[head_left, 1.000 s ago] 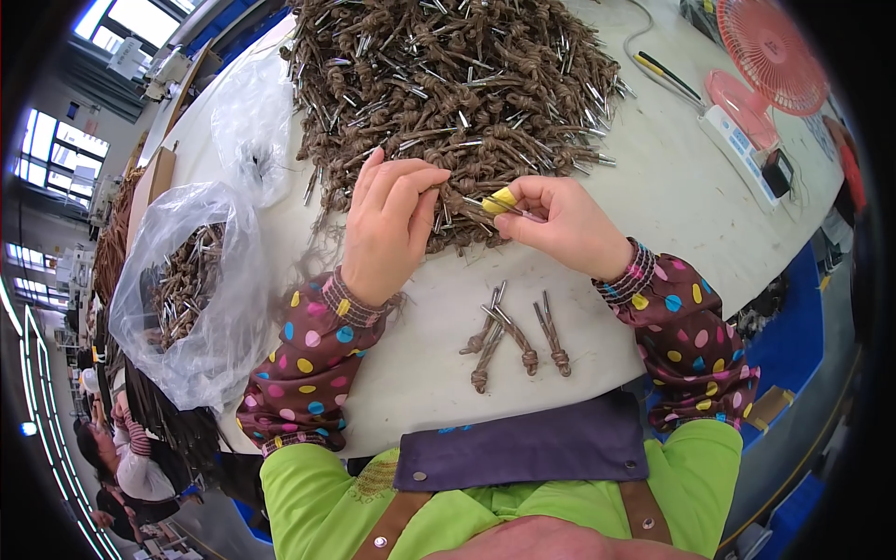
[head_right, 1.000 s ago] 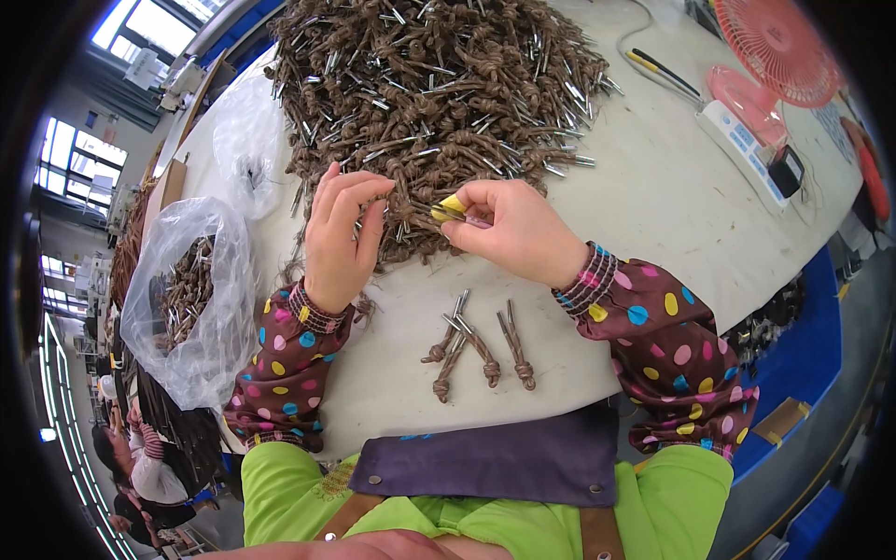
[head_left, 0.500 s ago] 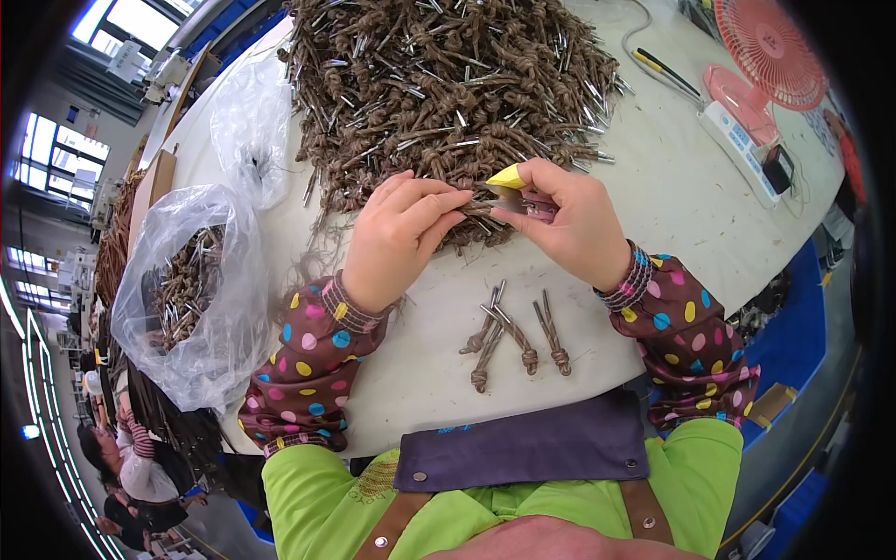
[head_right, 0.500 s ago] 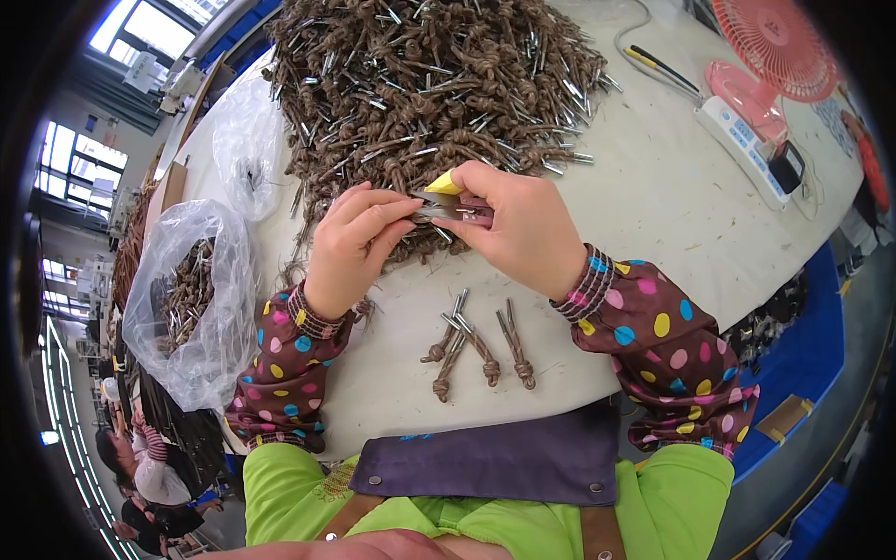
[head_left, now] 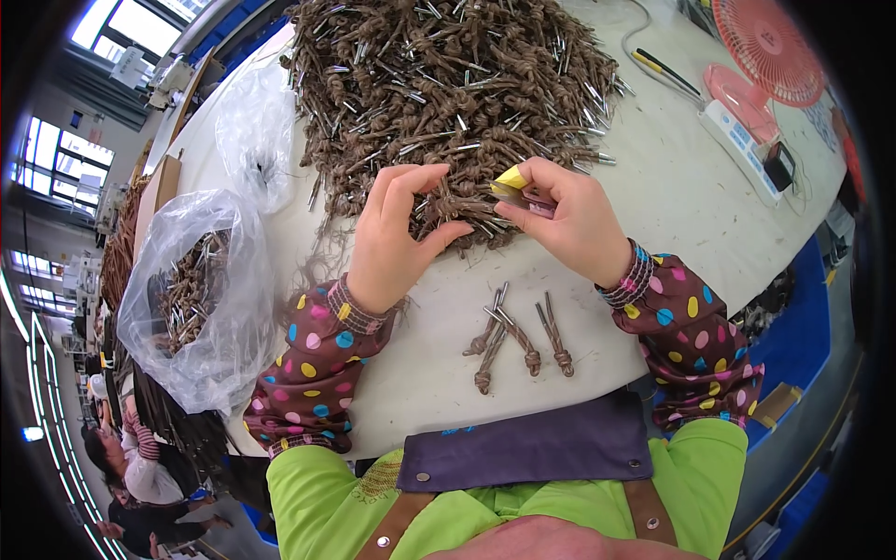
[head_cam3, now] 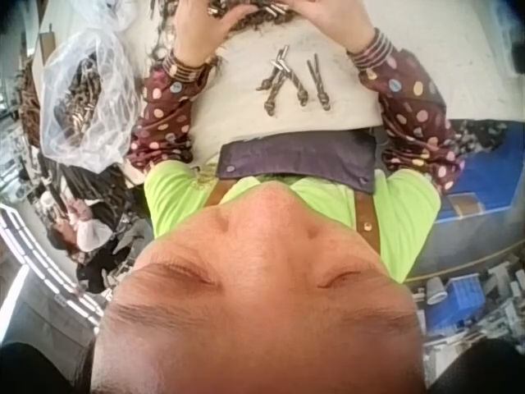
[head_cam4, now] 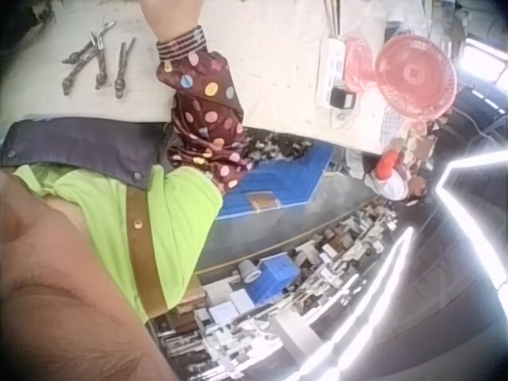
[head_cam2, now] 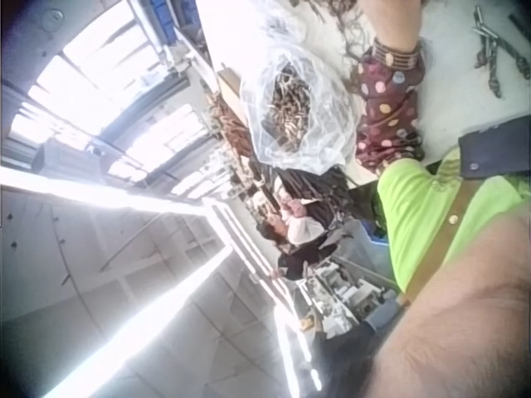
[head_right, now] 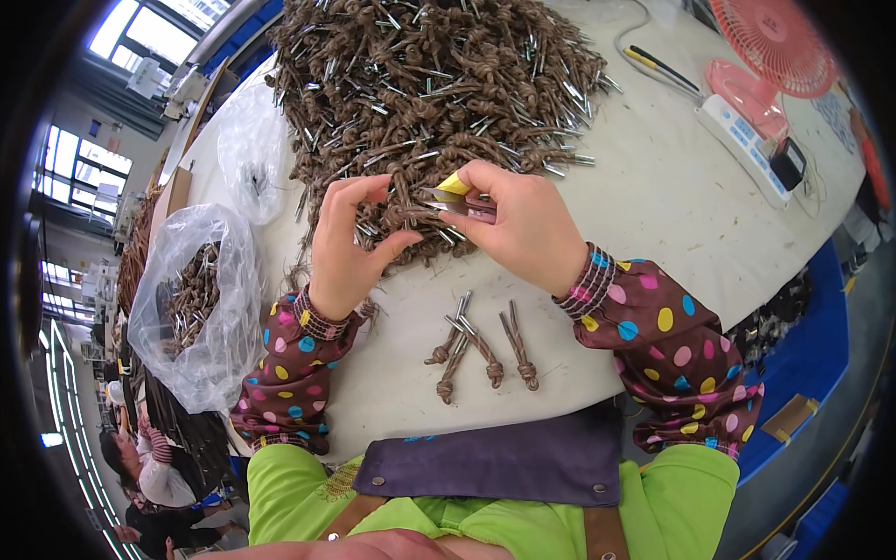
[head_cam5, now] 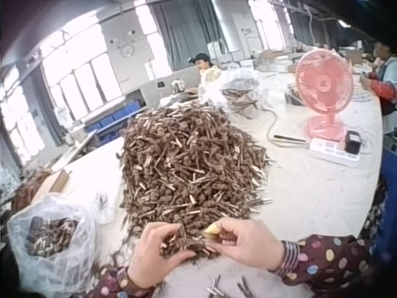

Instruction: The person is assembling small mechanical or industrial components by sliding metal pins through fibrous or leather-like loops.

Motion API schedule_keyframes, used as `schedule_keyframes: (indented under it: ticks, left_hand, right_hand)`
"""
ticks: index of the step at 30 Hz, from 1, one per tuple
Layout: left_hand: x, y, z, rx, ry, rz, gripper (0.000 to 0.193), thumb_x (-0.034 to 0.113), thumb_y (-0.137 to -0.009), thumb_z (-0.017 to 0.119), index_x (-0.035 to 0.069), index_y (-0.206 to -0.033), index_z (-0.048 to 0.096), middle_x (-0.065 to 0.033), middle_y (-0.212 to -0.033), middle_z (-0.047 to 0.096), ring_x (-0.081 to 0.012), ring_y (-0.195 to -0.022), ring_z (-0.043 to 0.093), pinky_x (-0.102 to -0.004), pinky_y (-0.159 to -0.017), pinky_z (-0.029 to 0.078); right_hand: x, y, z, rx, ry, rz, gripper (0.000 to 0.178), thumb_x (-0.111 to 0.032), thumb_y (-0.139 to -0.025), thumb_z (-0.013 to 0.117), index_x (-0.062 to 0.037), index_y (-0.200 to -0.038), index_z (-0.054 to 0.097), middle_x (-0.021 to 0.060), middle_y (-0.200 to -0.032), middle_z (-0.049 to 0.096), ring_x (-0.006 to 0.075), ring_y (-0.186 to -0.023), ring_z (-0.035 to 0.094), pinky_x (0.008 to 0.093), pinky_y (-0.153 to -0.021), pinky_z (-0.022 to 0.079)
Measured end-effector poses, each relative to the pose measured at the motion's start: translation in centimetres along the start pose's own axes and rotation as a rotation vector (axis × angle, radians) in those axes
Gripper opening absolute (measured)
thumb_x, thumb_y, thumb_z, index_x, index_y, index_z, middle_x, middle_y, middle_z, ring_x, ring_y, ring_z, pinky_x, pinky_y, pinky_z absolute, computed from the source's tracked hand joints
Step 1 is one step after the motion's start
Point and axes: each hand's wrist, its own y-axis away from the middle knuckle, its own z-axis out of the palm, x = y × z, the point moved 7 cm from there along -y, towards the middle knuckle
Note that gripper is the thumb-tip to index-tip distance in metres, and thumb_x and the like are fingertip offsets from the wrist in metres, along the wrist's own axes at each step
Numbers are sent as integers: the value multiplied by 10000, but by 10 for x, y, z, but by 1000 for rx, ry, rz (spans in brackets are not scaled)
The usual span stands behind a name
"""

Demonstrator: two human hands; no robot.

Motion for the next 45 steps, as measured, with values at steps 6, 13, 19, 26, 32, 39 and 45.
schedule_keyframes:
  ticks: [6,13,19,26,32,39,45]
  left_hand:
    - [-10,2,11,-250,-134,-100,401,94,-734,736,94,-1120,628,-99,-1003,569,-247,-891,573,-333,-823,459]
    - [10,3,8,-93,-427,256,237,75,-755,708,108,-988,688,-43,-911,665,-214,-810,637,-372,-826,517]
    - [6,8,6,-92,-360,285,175,52,-756,693,81,-925,662,-33,-825,678,-216,-716,658,-329,-711,549]
    - [-26,26,32,-511,526,-416,93,106,-898,602,36,-938,556,-75,-826,682,-131,-735,667,-241,-640,523]
    - [-22,35,50,-534,1121,-587,98,80,-977,446,16,-1045,475,-123,-959,654,-127,-826,620,-235,-718,492]
    - [-33,28,39,-295,797,-446,84,82,-968,474,14,-1010,501,-66,-883,644,-92,-806,582,-216,-719,455]
    - [-31,27,33,-299,503,-448,89,82,-938,533,4,-976,556,-40,-850,641,-71,-766,563,-219,-690,455]
  right_hand:
    - [-20,5,-7,112,359,-272,223,-25,-767,693,-24,-974,610,71,-761,634,84,-606,571,215,-567,459]
    - [-23,8,0,116,255,-277,206,-13,-777,688,-18,-966,607,79,-772,640,95,-643,613,216,-591,485]
    - [-23,7,2,74,132,-253,225,17,-781,678,-4,-993,606,78,-851,657,97,-731,642,215,-662,510]
    - [-12,-1,-8,18,154,-326,296,34,-785,669,3,-1062,570,71,-927,662,119,-796,659,215,-727,522]
    - [-14,1,-4,-43,172,-325,420,-19,-784,702,-24,-1160,514,60,-964,650,85,-749,631,196,-641,492]
    - [-25,5,-15,120,178,-223,334,-289,-832,673,-45,-1022,546,55,-822,584,209,-700,625,301,-610,505]
    - [-21,8,7,-48,359,-278,259,-306,-847,650,-57,-853,579,65,-773,562,231,-641,576,314,-558,456]
